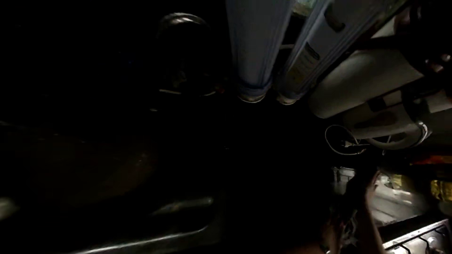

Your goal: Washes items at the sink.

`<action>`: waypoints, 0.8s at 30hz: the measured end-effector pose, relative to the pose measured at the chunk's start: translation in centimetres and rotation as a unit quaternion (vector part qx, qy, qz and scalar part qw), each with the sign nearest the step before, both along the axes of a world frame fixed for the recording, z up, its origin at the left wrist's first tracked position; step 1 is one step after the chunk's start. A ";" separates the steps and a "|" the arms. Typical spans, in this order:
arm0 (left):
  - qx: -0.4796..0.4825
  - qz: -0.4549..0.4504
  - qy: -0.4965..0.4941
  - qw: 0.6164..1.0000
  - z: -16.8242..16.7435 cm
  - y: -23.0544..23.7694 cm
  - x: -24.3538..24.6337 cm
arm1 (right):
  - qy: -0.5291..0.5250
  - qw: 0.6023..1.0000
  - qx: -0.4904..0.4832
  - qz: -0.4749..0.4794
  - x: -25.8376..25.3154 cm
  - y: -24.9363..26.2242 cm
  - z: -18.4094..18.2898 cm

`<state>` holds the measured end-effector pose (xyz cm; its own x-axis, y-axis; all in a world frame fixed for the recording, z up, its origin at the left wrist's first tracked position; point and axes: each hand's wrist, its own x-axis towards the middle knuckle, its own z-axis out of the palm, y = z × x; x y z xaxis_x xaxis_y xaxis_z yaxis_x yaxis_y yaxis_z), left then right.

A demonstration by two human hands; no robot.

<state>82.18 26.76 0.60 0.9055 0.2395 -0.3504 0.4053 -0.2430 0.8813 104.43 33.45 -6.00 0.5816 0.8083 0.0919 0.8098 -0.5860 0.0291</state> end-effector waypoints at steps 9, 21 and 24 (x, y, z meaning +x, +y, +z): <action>0.020 0.261 0.039 0.964 -0.7 -2.7 -20.6 | 0.150 0.986 0.030 0.068 -27.3 7.6 2.1; 0.089 0.361 0.045 0.927 -1.3 4.0 -19.9 | 0.079 0.894 -0.126 0.424 -36.1 16.2 1.6; 0.104 0.337 -0.011 0.936 -2.4 -0.8 -22.9 | 0.150 0.836 -0.092 0.519 -35.4 10.7 1.5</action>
<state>59.33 26.01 -1.81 0.5308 0.8195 -0.2159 0.5103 -0.1057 0.8535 69.05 44.12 -4.47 -0.4680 0.8765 -0.1131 0.8665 0.4299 -0.2539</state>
